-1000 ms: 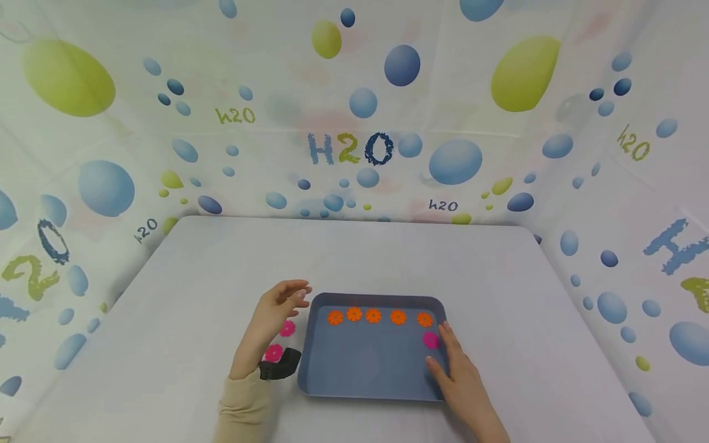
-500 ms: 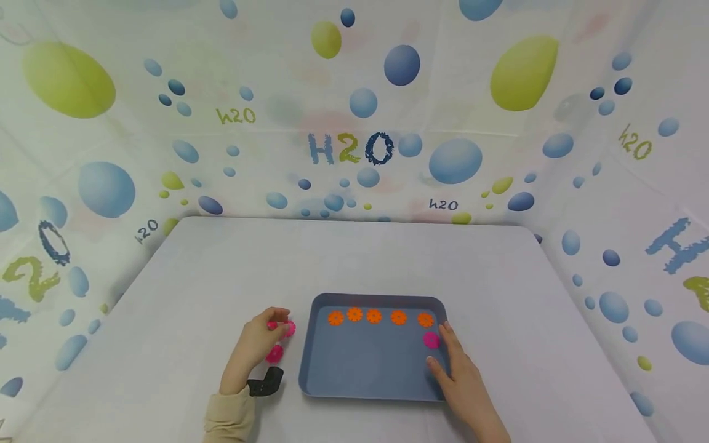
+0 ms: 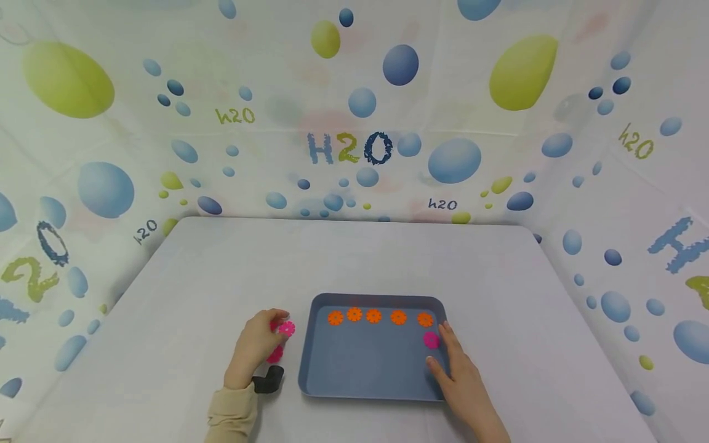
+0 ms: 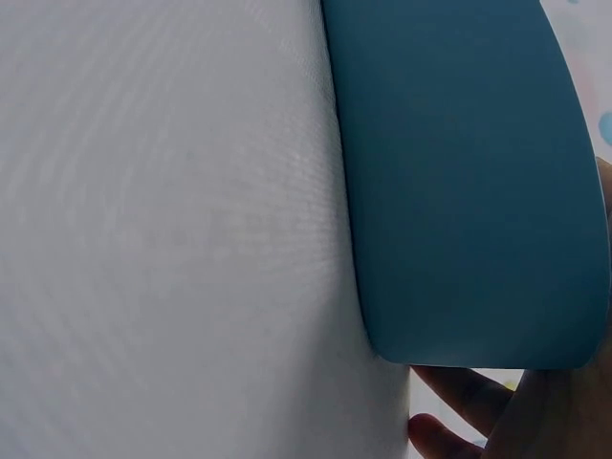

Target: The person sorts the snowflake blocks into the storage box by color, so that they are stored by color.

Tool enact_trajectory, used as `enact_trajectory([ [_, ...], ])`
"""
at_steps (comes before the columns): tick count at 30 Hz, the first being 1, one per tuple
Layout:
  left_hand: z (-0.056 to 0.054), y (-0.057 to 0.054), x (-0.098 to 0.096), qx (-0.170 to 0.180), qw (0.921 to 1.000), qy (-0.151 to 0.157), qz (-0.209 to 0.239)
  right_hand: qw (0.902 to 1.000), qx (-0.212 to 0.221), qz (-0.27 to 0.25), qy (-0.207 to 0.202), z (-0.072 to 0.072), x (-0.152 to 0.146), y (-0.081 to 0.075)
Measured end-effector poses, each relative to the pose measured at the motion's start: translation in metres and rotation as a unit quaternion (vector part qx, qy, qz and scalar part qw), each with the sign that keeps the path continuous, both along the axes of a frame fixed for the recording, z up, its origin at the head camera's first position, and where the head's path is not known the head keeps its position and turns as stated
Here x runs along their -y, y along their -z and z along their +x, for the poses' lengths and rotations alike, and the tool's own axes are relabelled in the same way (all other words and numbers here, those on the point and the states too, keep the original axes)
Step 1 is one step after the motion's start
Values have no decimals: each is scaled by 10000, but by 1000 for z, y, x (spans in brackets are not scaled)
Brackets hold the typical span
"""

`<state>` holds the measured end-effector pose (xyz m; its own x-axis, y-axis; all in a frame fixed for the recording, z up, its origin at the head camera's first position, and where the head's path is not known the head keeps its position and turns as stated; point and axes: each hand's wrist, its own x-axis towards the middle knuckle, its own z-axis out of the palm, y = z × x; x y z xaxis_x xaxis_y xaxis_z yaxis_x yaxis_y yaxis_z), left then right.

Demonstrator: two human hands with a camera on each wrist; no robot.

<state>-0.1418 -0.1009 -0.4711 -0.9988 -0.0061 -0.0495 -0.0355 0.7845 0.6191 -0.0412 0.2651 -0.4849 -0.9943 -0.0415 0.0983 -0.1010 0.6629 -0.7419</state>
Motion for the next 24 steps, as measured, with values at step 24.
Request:
enact_trajectory([
  [24,-6,-9,2,27,9934,149,1139,10000,18,51,21,0,0,-1],
])
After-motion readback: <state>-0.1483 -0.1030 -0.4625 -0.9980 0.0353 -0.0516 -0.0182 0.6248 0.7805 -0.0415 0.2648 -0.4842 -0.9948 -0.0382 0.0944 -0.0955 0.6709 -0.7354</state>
